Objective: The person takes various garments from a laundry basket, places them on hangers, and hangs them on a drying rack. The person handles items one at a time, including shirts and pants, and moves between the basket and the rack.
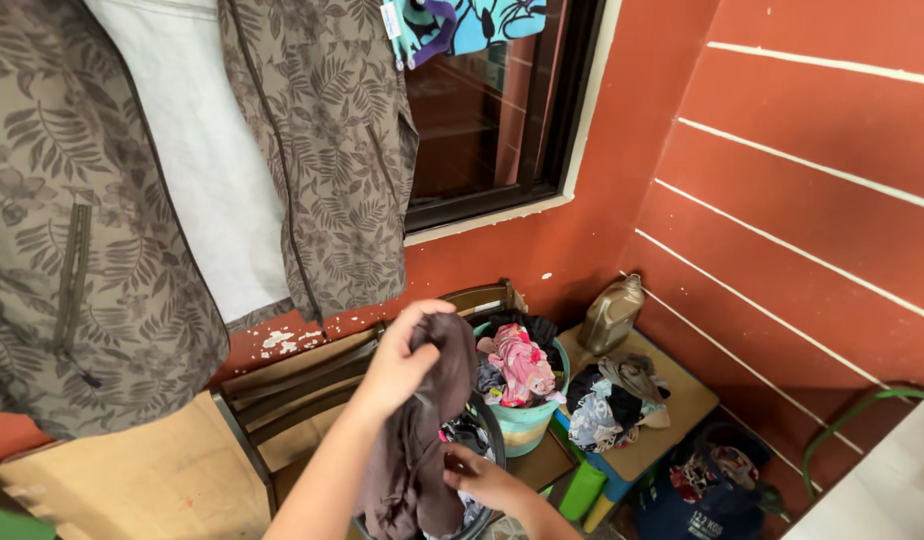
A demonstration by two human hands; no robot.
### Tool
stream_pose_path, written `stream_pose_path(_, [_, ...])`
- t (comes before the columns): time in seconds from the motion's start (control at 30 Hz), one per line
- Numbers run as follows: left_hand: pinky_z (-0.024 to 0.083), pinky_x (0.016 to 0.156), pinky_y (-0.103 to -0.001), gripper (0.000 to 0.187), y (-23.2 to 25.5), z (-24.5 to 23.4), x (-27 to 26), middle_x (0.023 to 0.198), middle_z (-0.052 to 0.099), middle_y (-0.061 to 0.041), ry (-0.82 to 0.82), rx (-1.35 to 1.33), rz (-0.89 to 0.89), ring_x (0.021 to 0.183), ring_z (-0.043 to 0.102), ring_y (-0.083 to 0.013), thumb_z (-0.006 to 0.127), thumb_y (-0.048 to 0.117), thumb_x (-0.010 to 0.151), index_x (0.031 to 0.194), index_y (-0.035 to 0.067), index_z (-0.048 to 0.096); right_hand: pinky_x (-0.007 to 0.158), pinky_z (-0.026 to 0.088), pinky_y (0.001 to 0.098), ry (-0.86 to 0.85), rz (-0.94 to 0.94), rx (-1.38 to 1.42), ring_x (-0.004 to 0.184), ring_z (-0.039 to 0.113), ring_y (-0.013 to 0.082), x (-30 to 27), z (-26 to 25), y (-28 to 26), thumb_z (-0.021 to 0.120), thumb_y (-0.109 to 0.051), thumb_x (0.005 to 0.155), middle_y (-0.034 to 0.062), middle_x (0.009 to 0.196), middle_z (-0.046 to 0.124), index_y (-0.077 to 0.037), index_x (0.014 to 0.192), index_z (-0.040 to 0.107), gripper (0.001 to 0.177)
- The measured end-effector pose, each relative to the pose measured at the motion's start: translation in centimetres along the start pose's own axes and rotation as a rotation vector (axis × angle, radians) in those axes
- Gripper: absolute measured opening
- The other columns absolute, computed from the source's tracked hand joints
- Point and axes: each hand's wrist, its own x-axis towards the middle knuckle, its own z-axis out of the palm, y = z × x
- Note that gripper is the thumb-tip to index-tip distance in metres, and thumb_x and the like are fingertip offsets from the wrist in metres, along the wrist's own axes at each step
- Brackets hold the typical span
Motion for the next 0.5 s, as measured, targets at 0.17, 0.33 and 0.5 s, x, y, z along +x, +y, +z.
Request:
stream_pose_path(0.17, [0.043, 0.100, -0.024, 0.057, 0.9, -0.2, -0.1, 0.116, 0.063, -0.001, 0.109, -0.004, -0.050, 0.112, 0.058, -0.0118, 0.048, -0.016, 0.077, 0.129, 0.007, 0.060, 0.071, 0.049, 0.0259, 0.194, -0.403, 0.011, 0.081, 0.060, 0.0100, -2.1, -0.7, -0.5, 0.078, -0.002, 0.091, 0.0001, 0.090, 0.064, -0.002, 0.099, 0.065, 0.015])
stream_pose_path(0.33, [0.045, 0.097, -0.025, 0.059, 1.7, -1.5, -0.4, 0.117, 0.064, -0.001, 0.232, -0.042, -0.097, 0.110, 0.059, -0.0121, 0.048, -0.015, 0.077, 0.129, 0.009, 0.062, 0.066, 0.052, 0.0265, 0.241, -0.442, 0.238, 0.073, 0.064, 0.0129, -7.3, -9.4, 4.6, 0.070, -0.003, 0.095, 0.0035, 0.079, 0.067, -0.004, 0.091, 0.066, 0.006])
stream_pose_path(0.5, [0.043, 0.103, -0.024, 0.063, 2.1, -0.3, -0.1, 0.123, 0.063, -0.001, -0.004, -0.005, -0.069, 0.118, 0.059, -0.0110, 0.048, -0.014, 0.073, 0.130, 0.011, 0.060, 0.081, 0.058, 0.0287, 0.234, -0.292, -0.142, 0.093, 0.070, 0.0160, -10.4, -8.5, 2.2, 0.075, -0.007, 0.092, 0.0050, 0.099, 0.069, -0.004, 0.105, 0.069, 0.015])
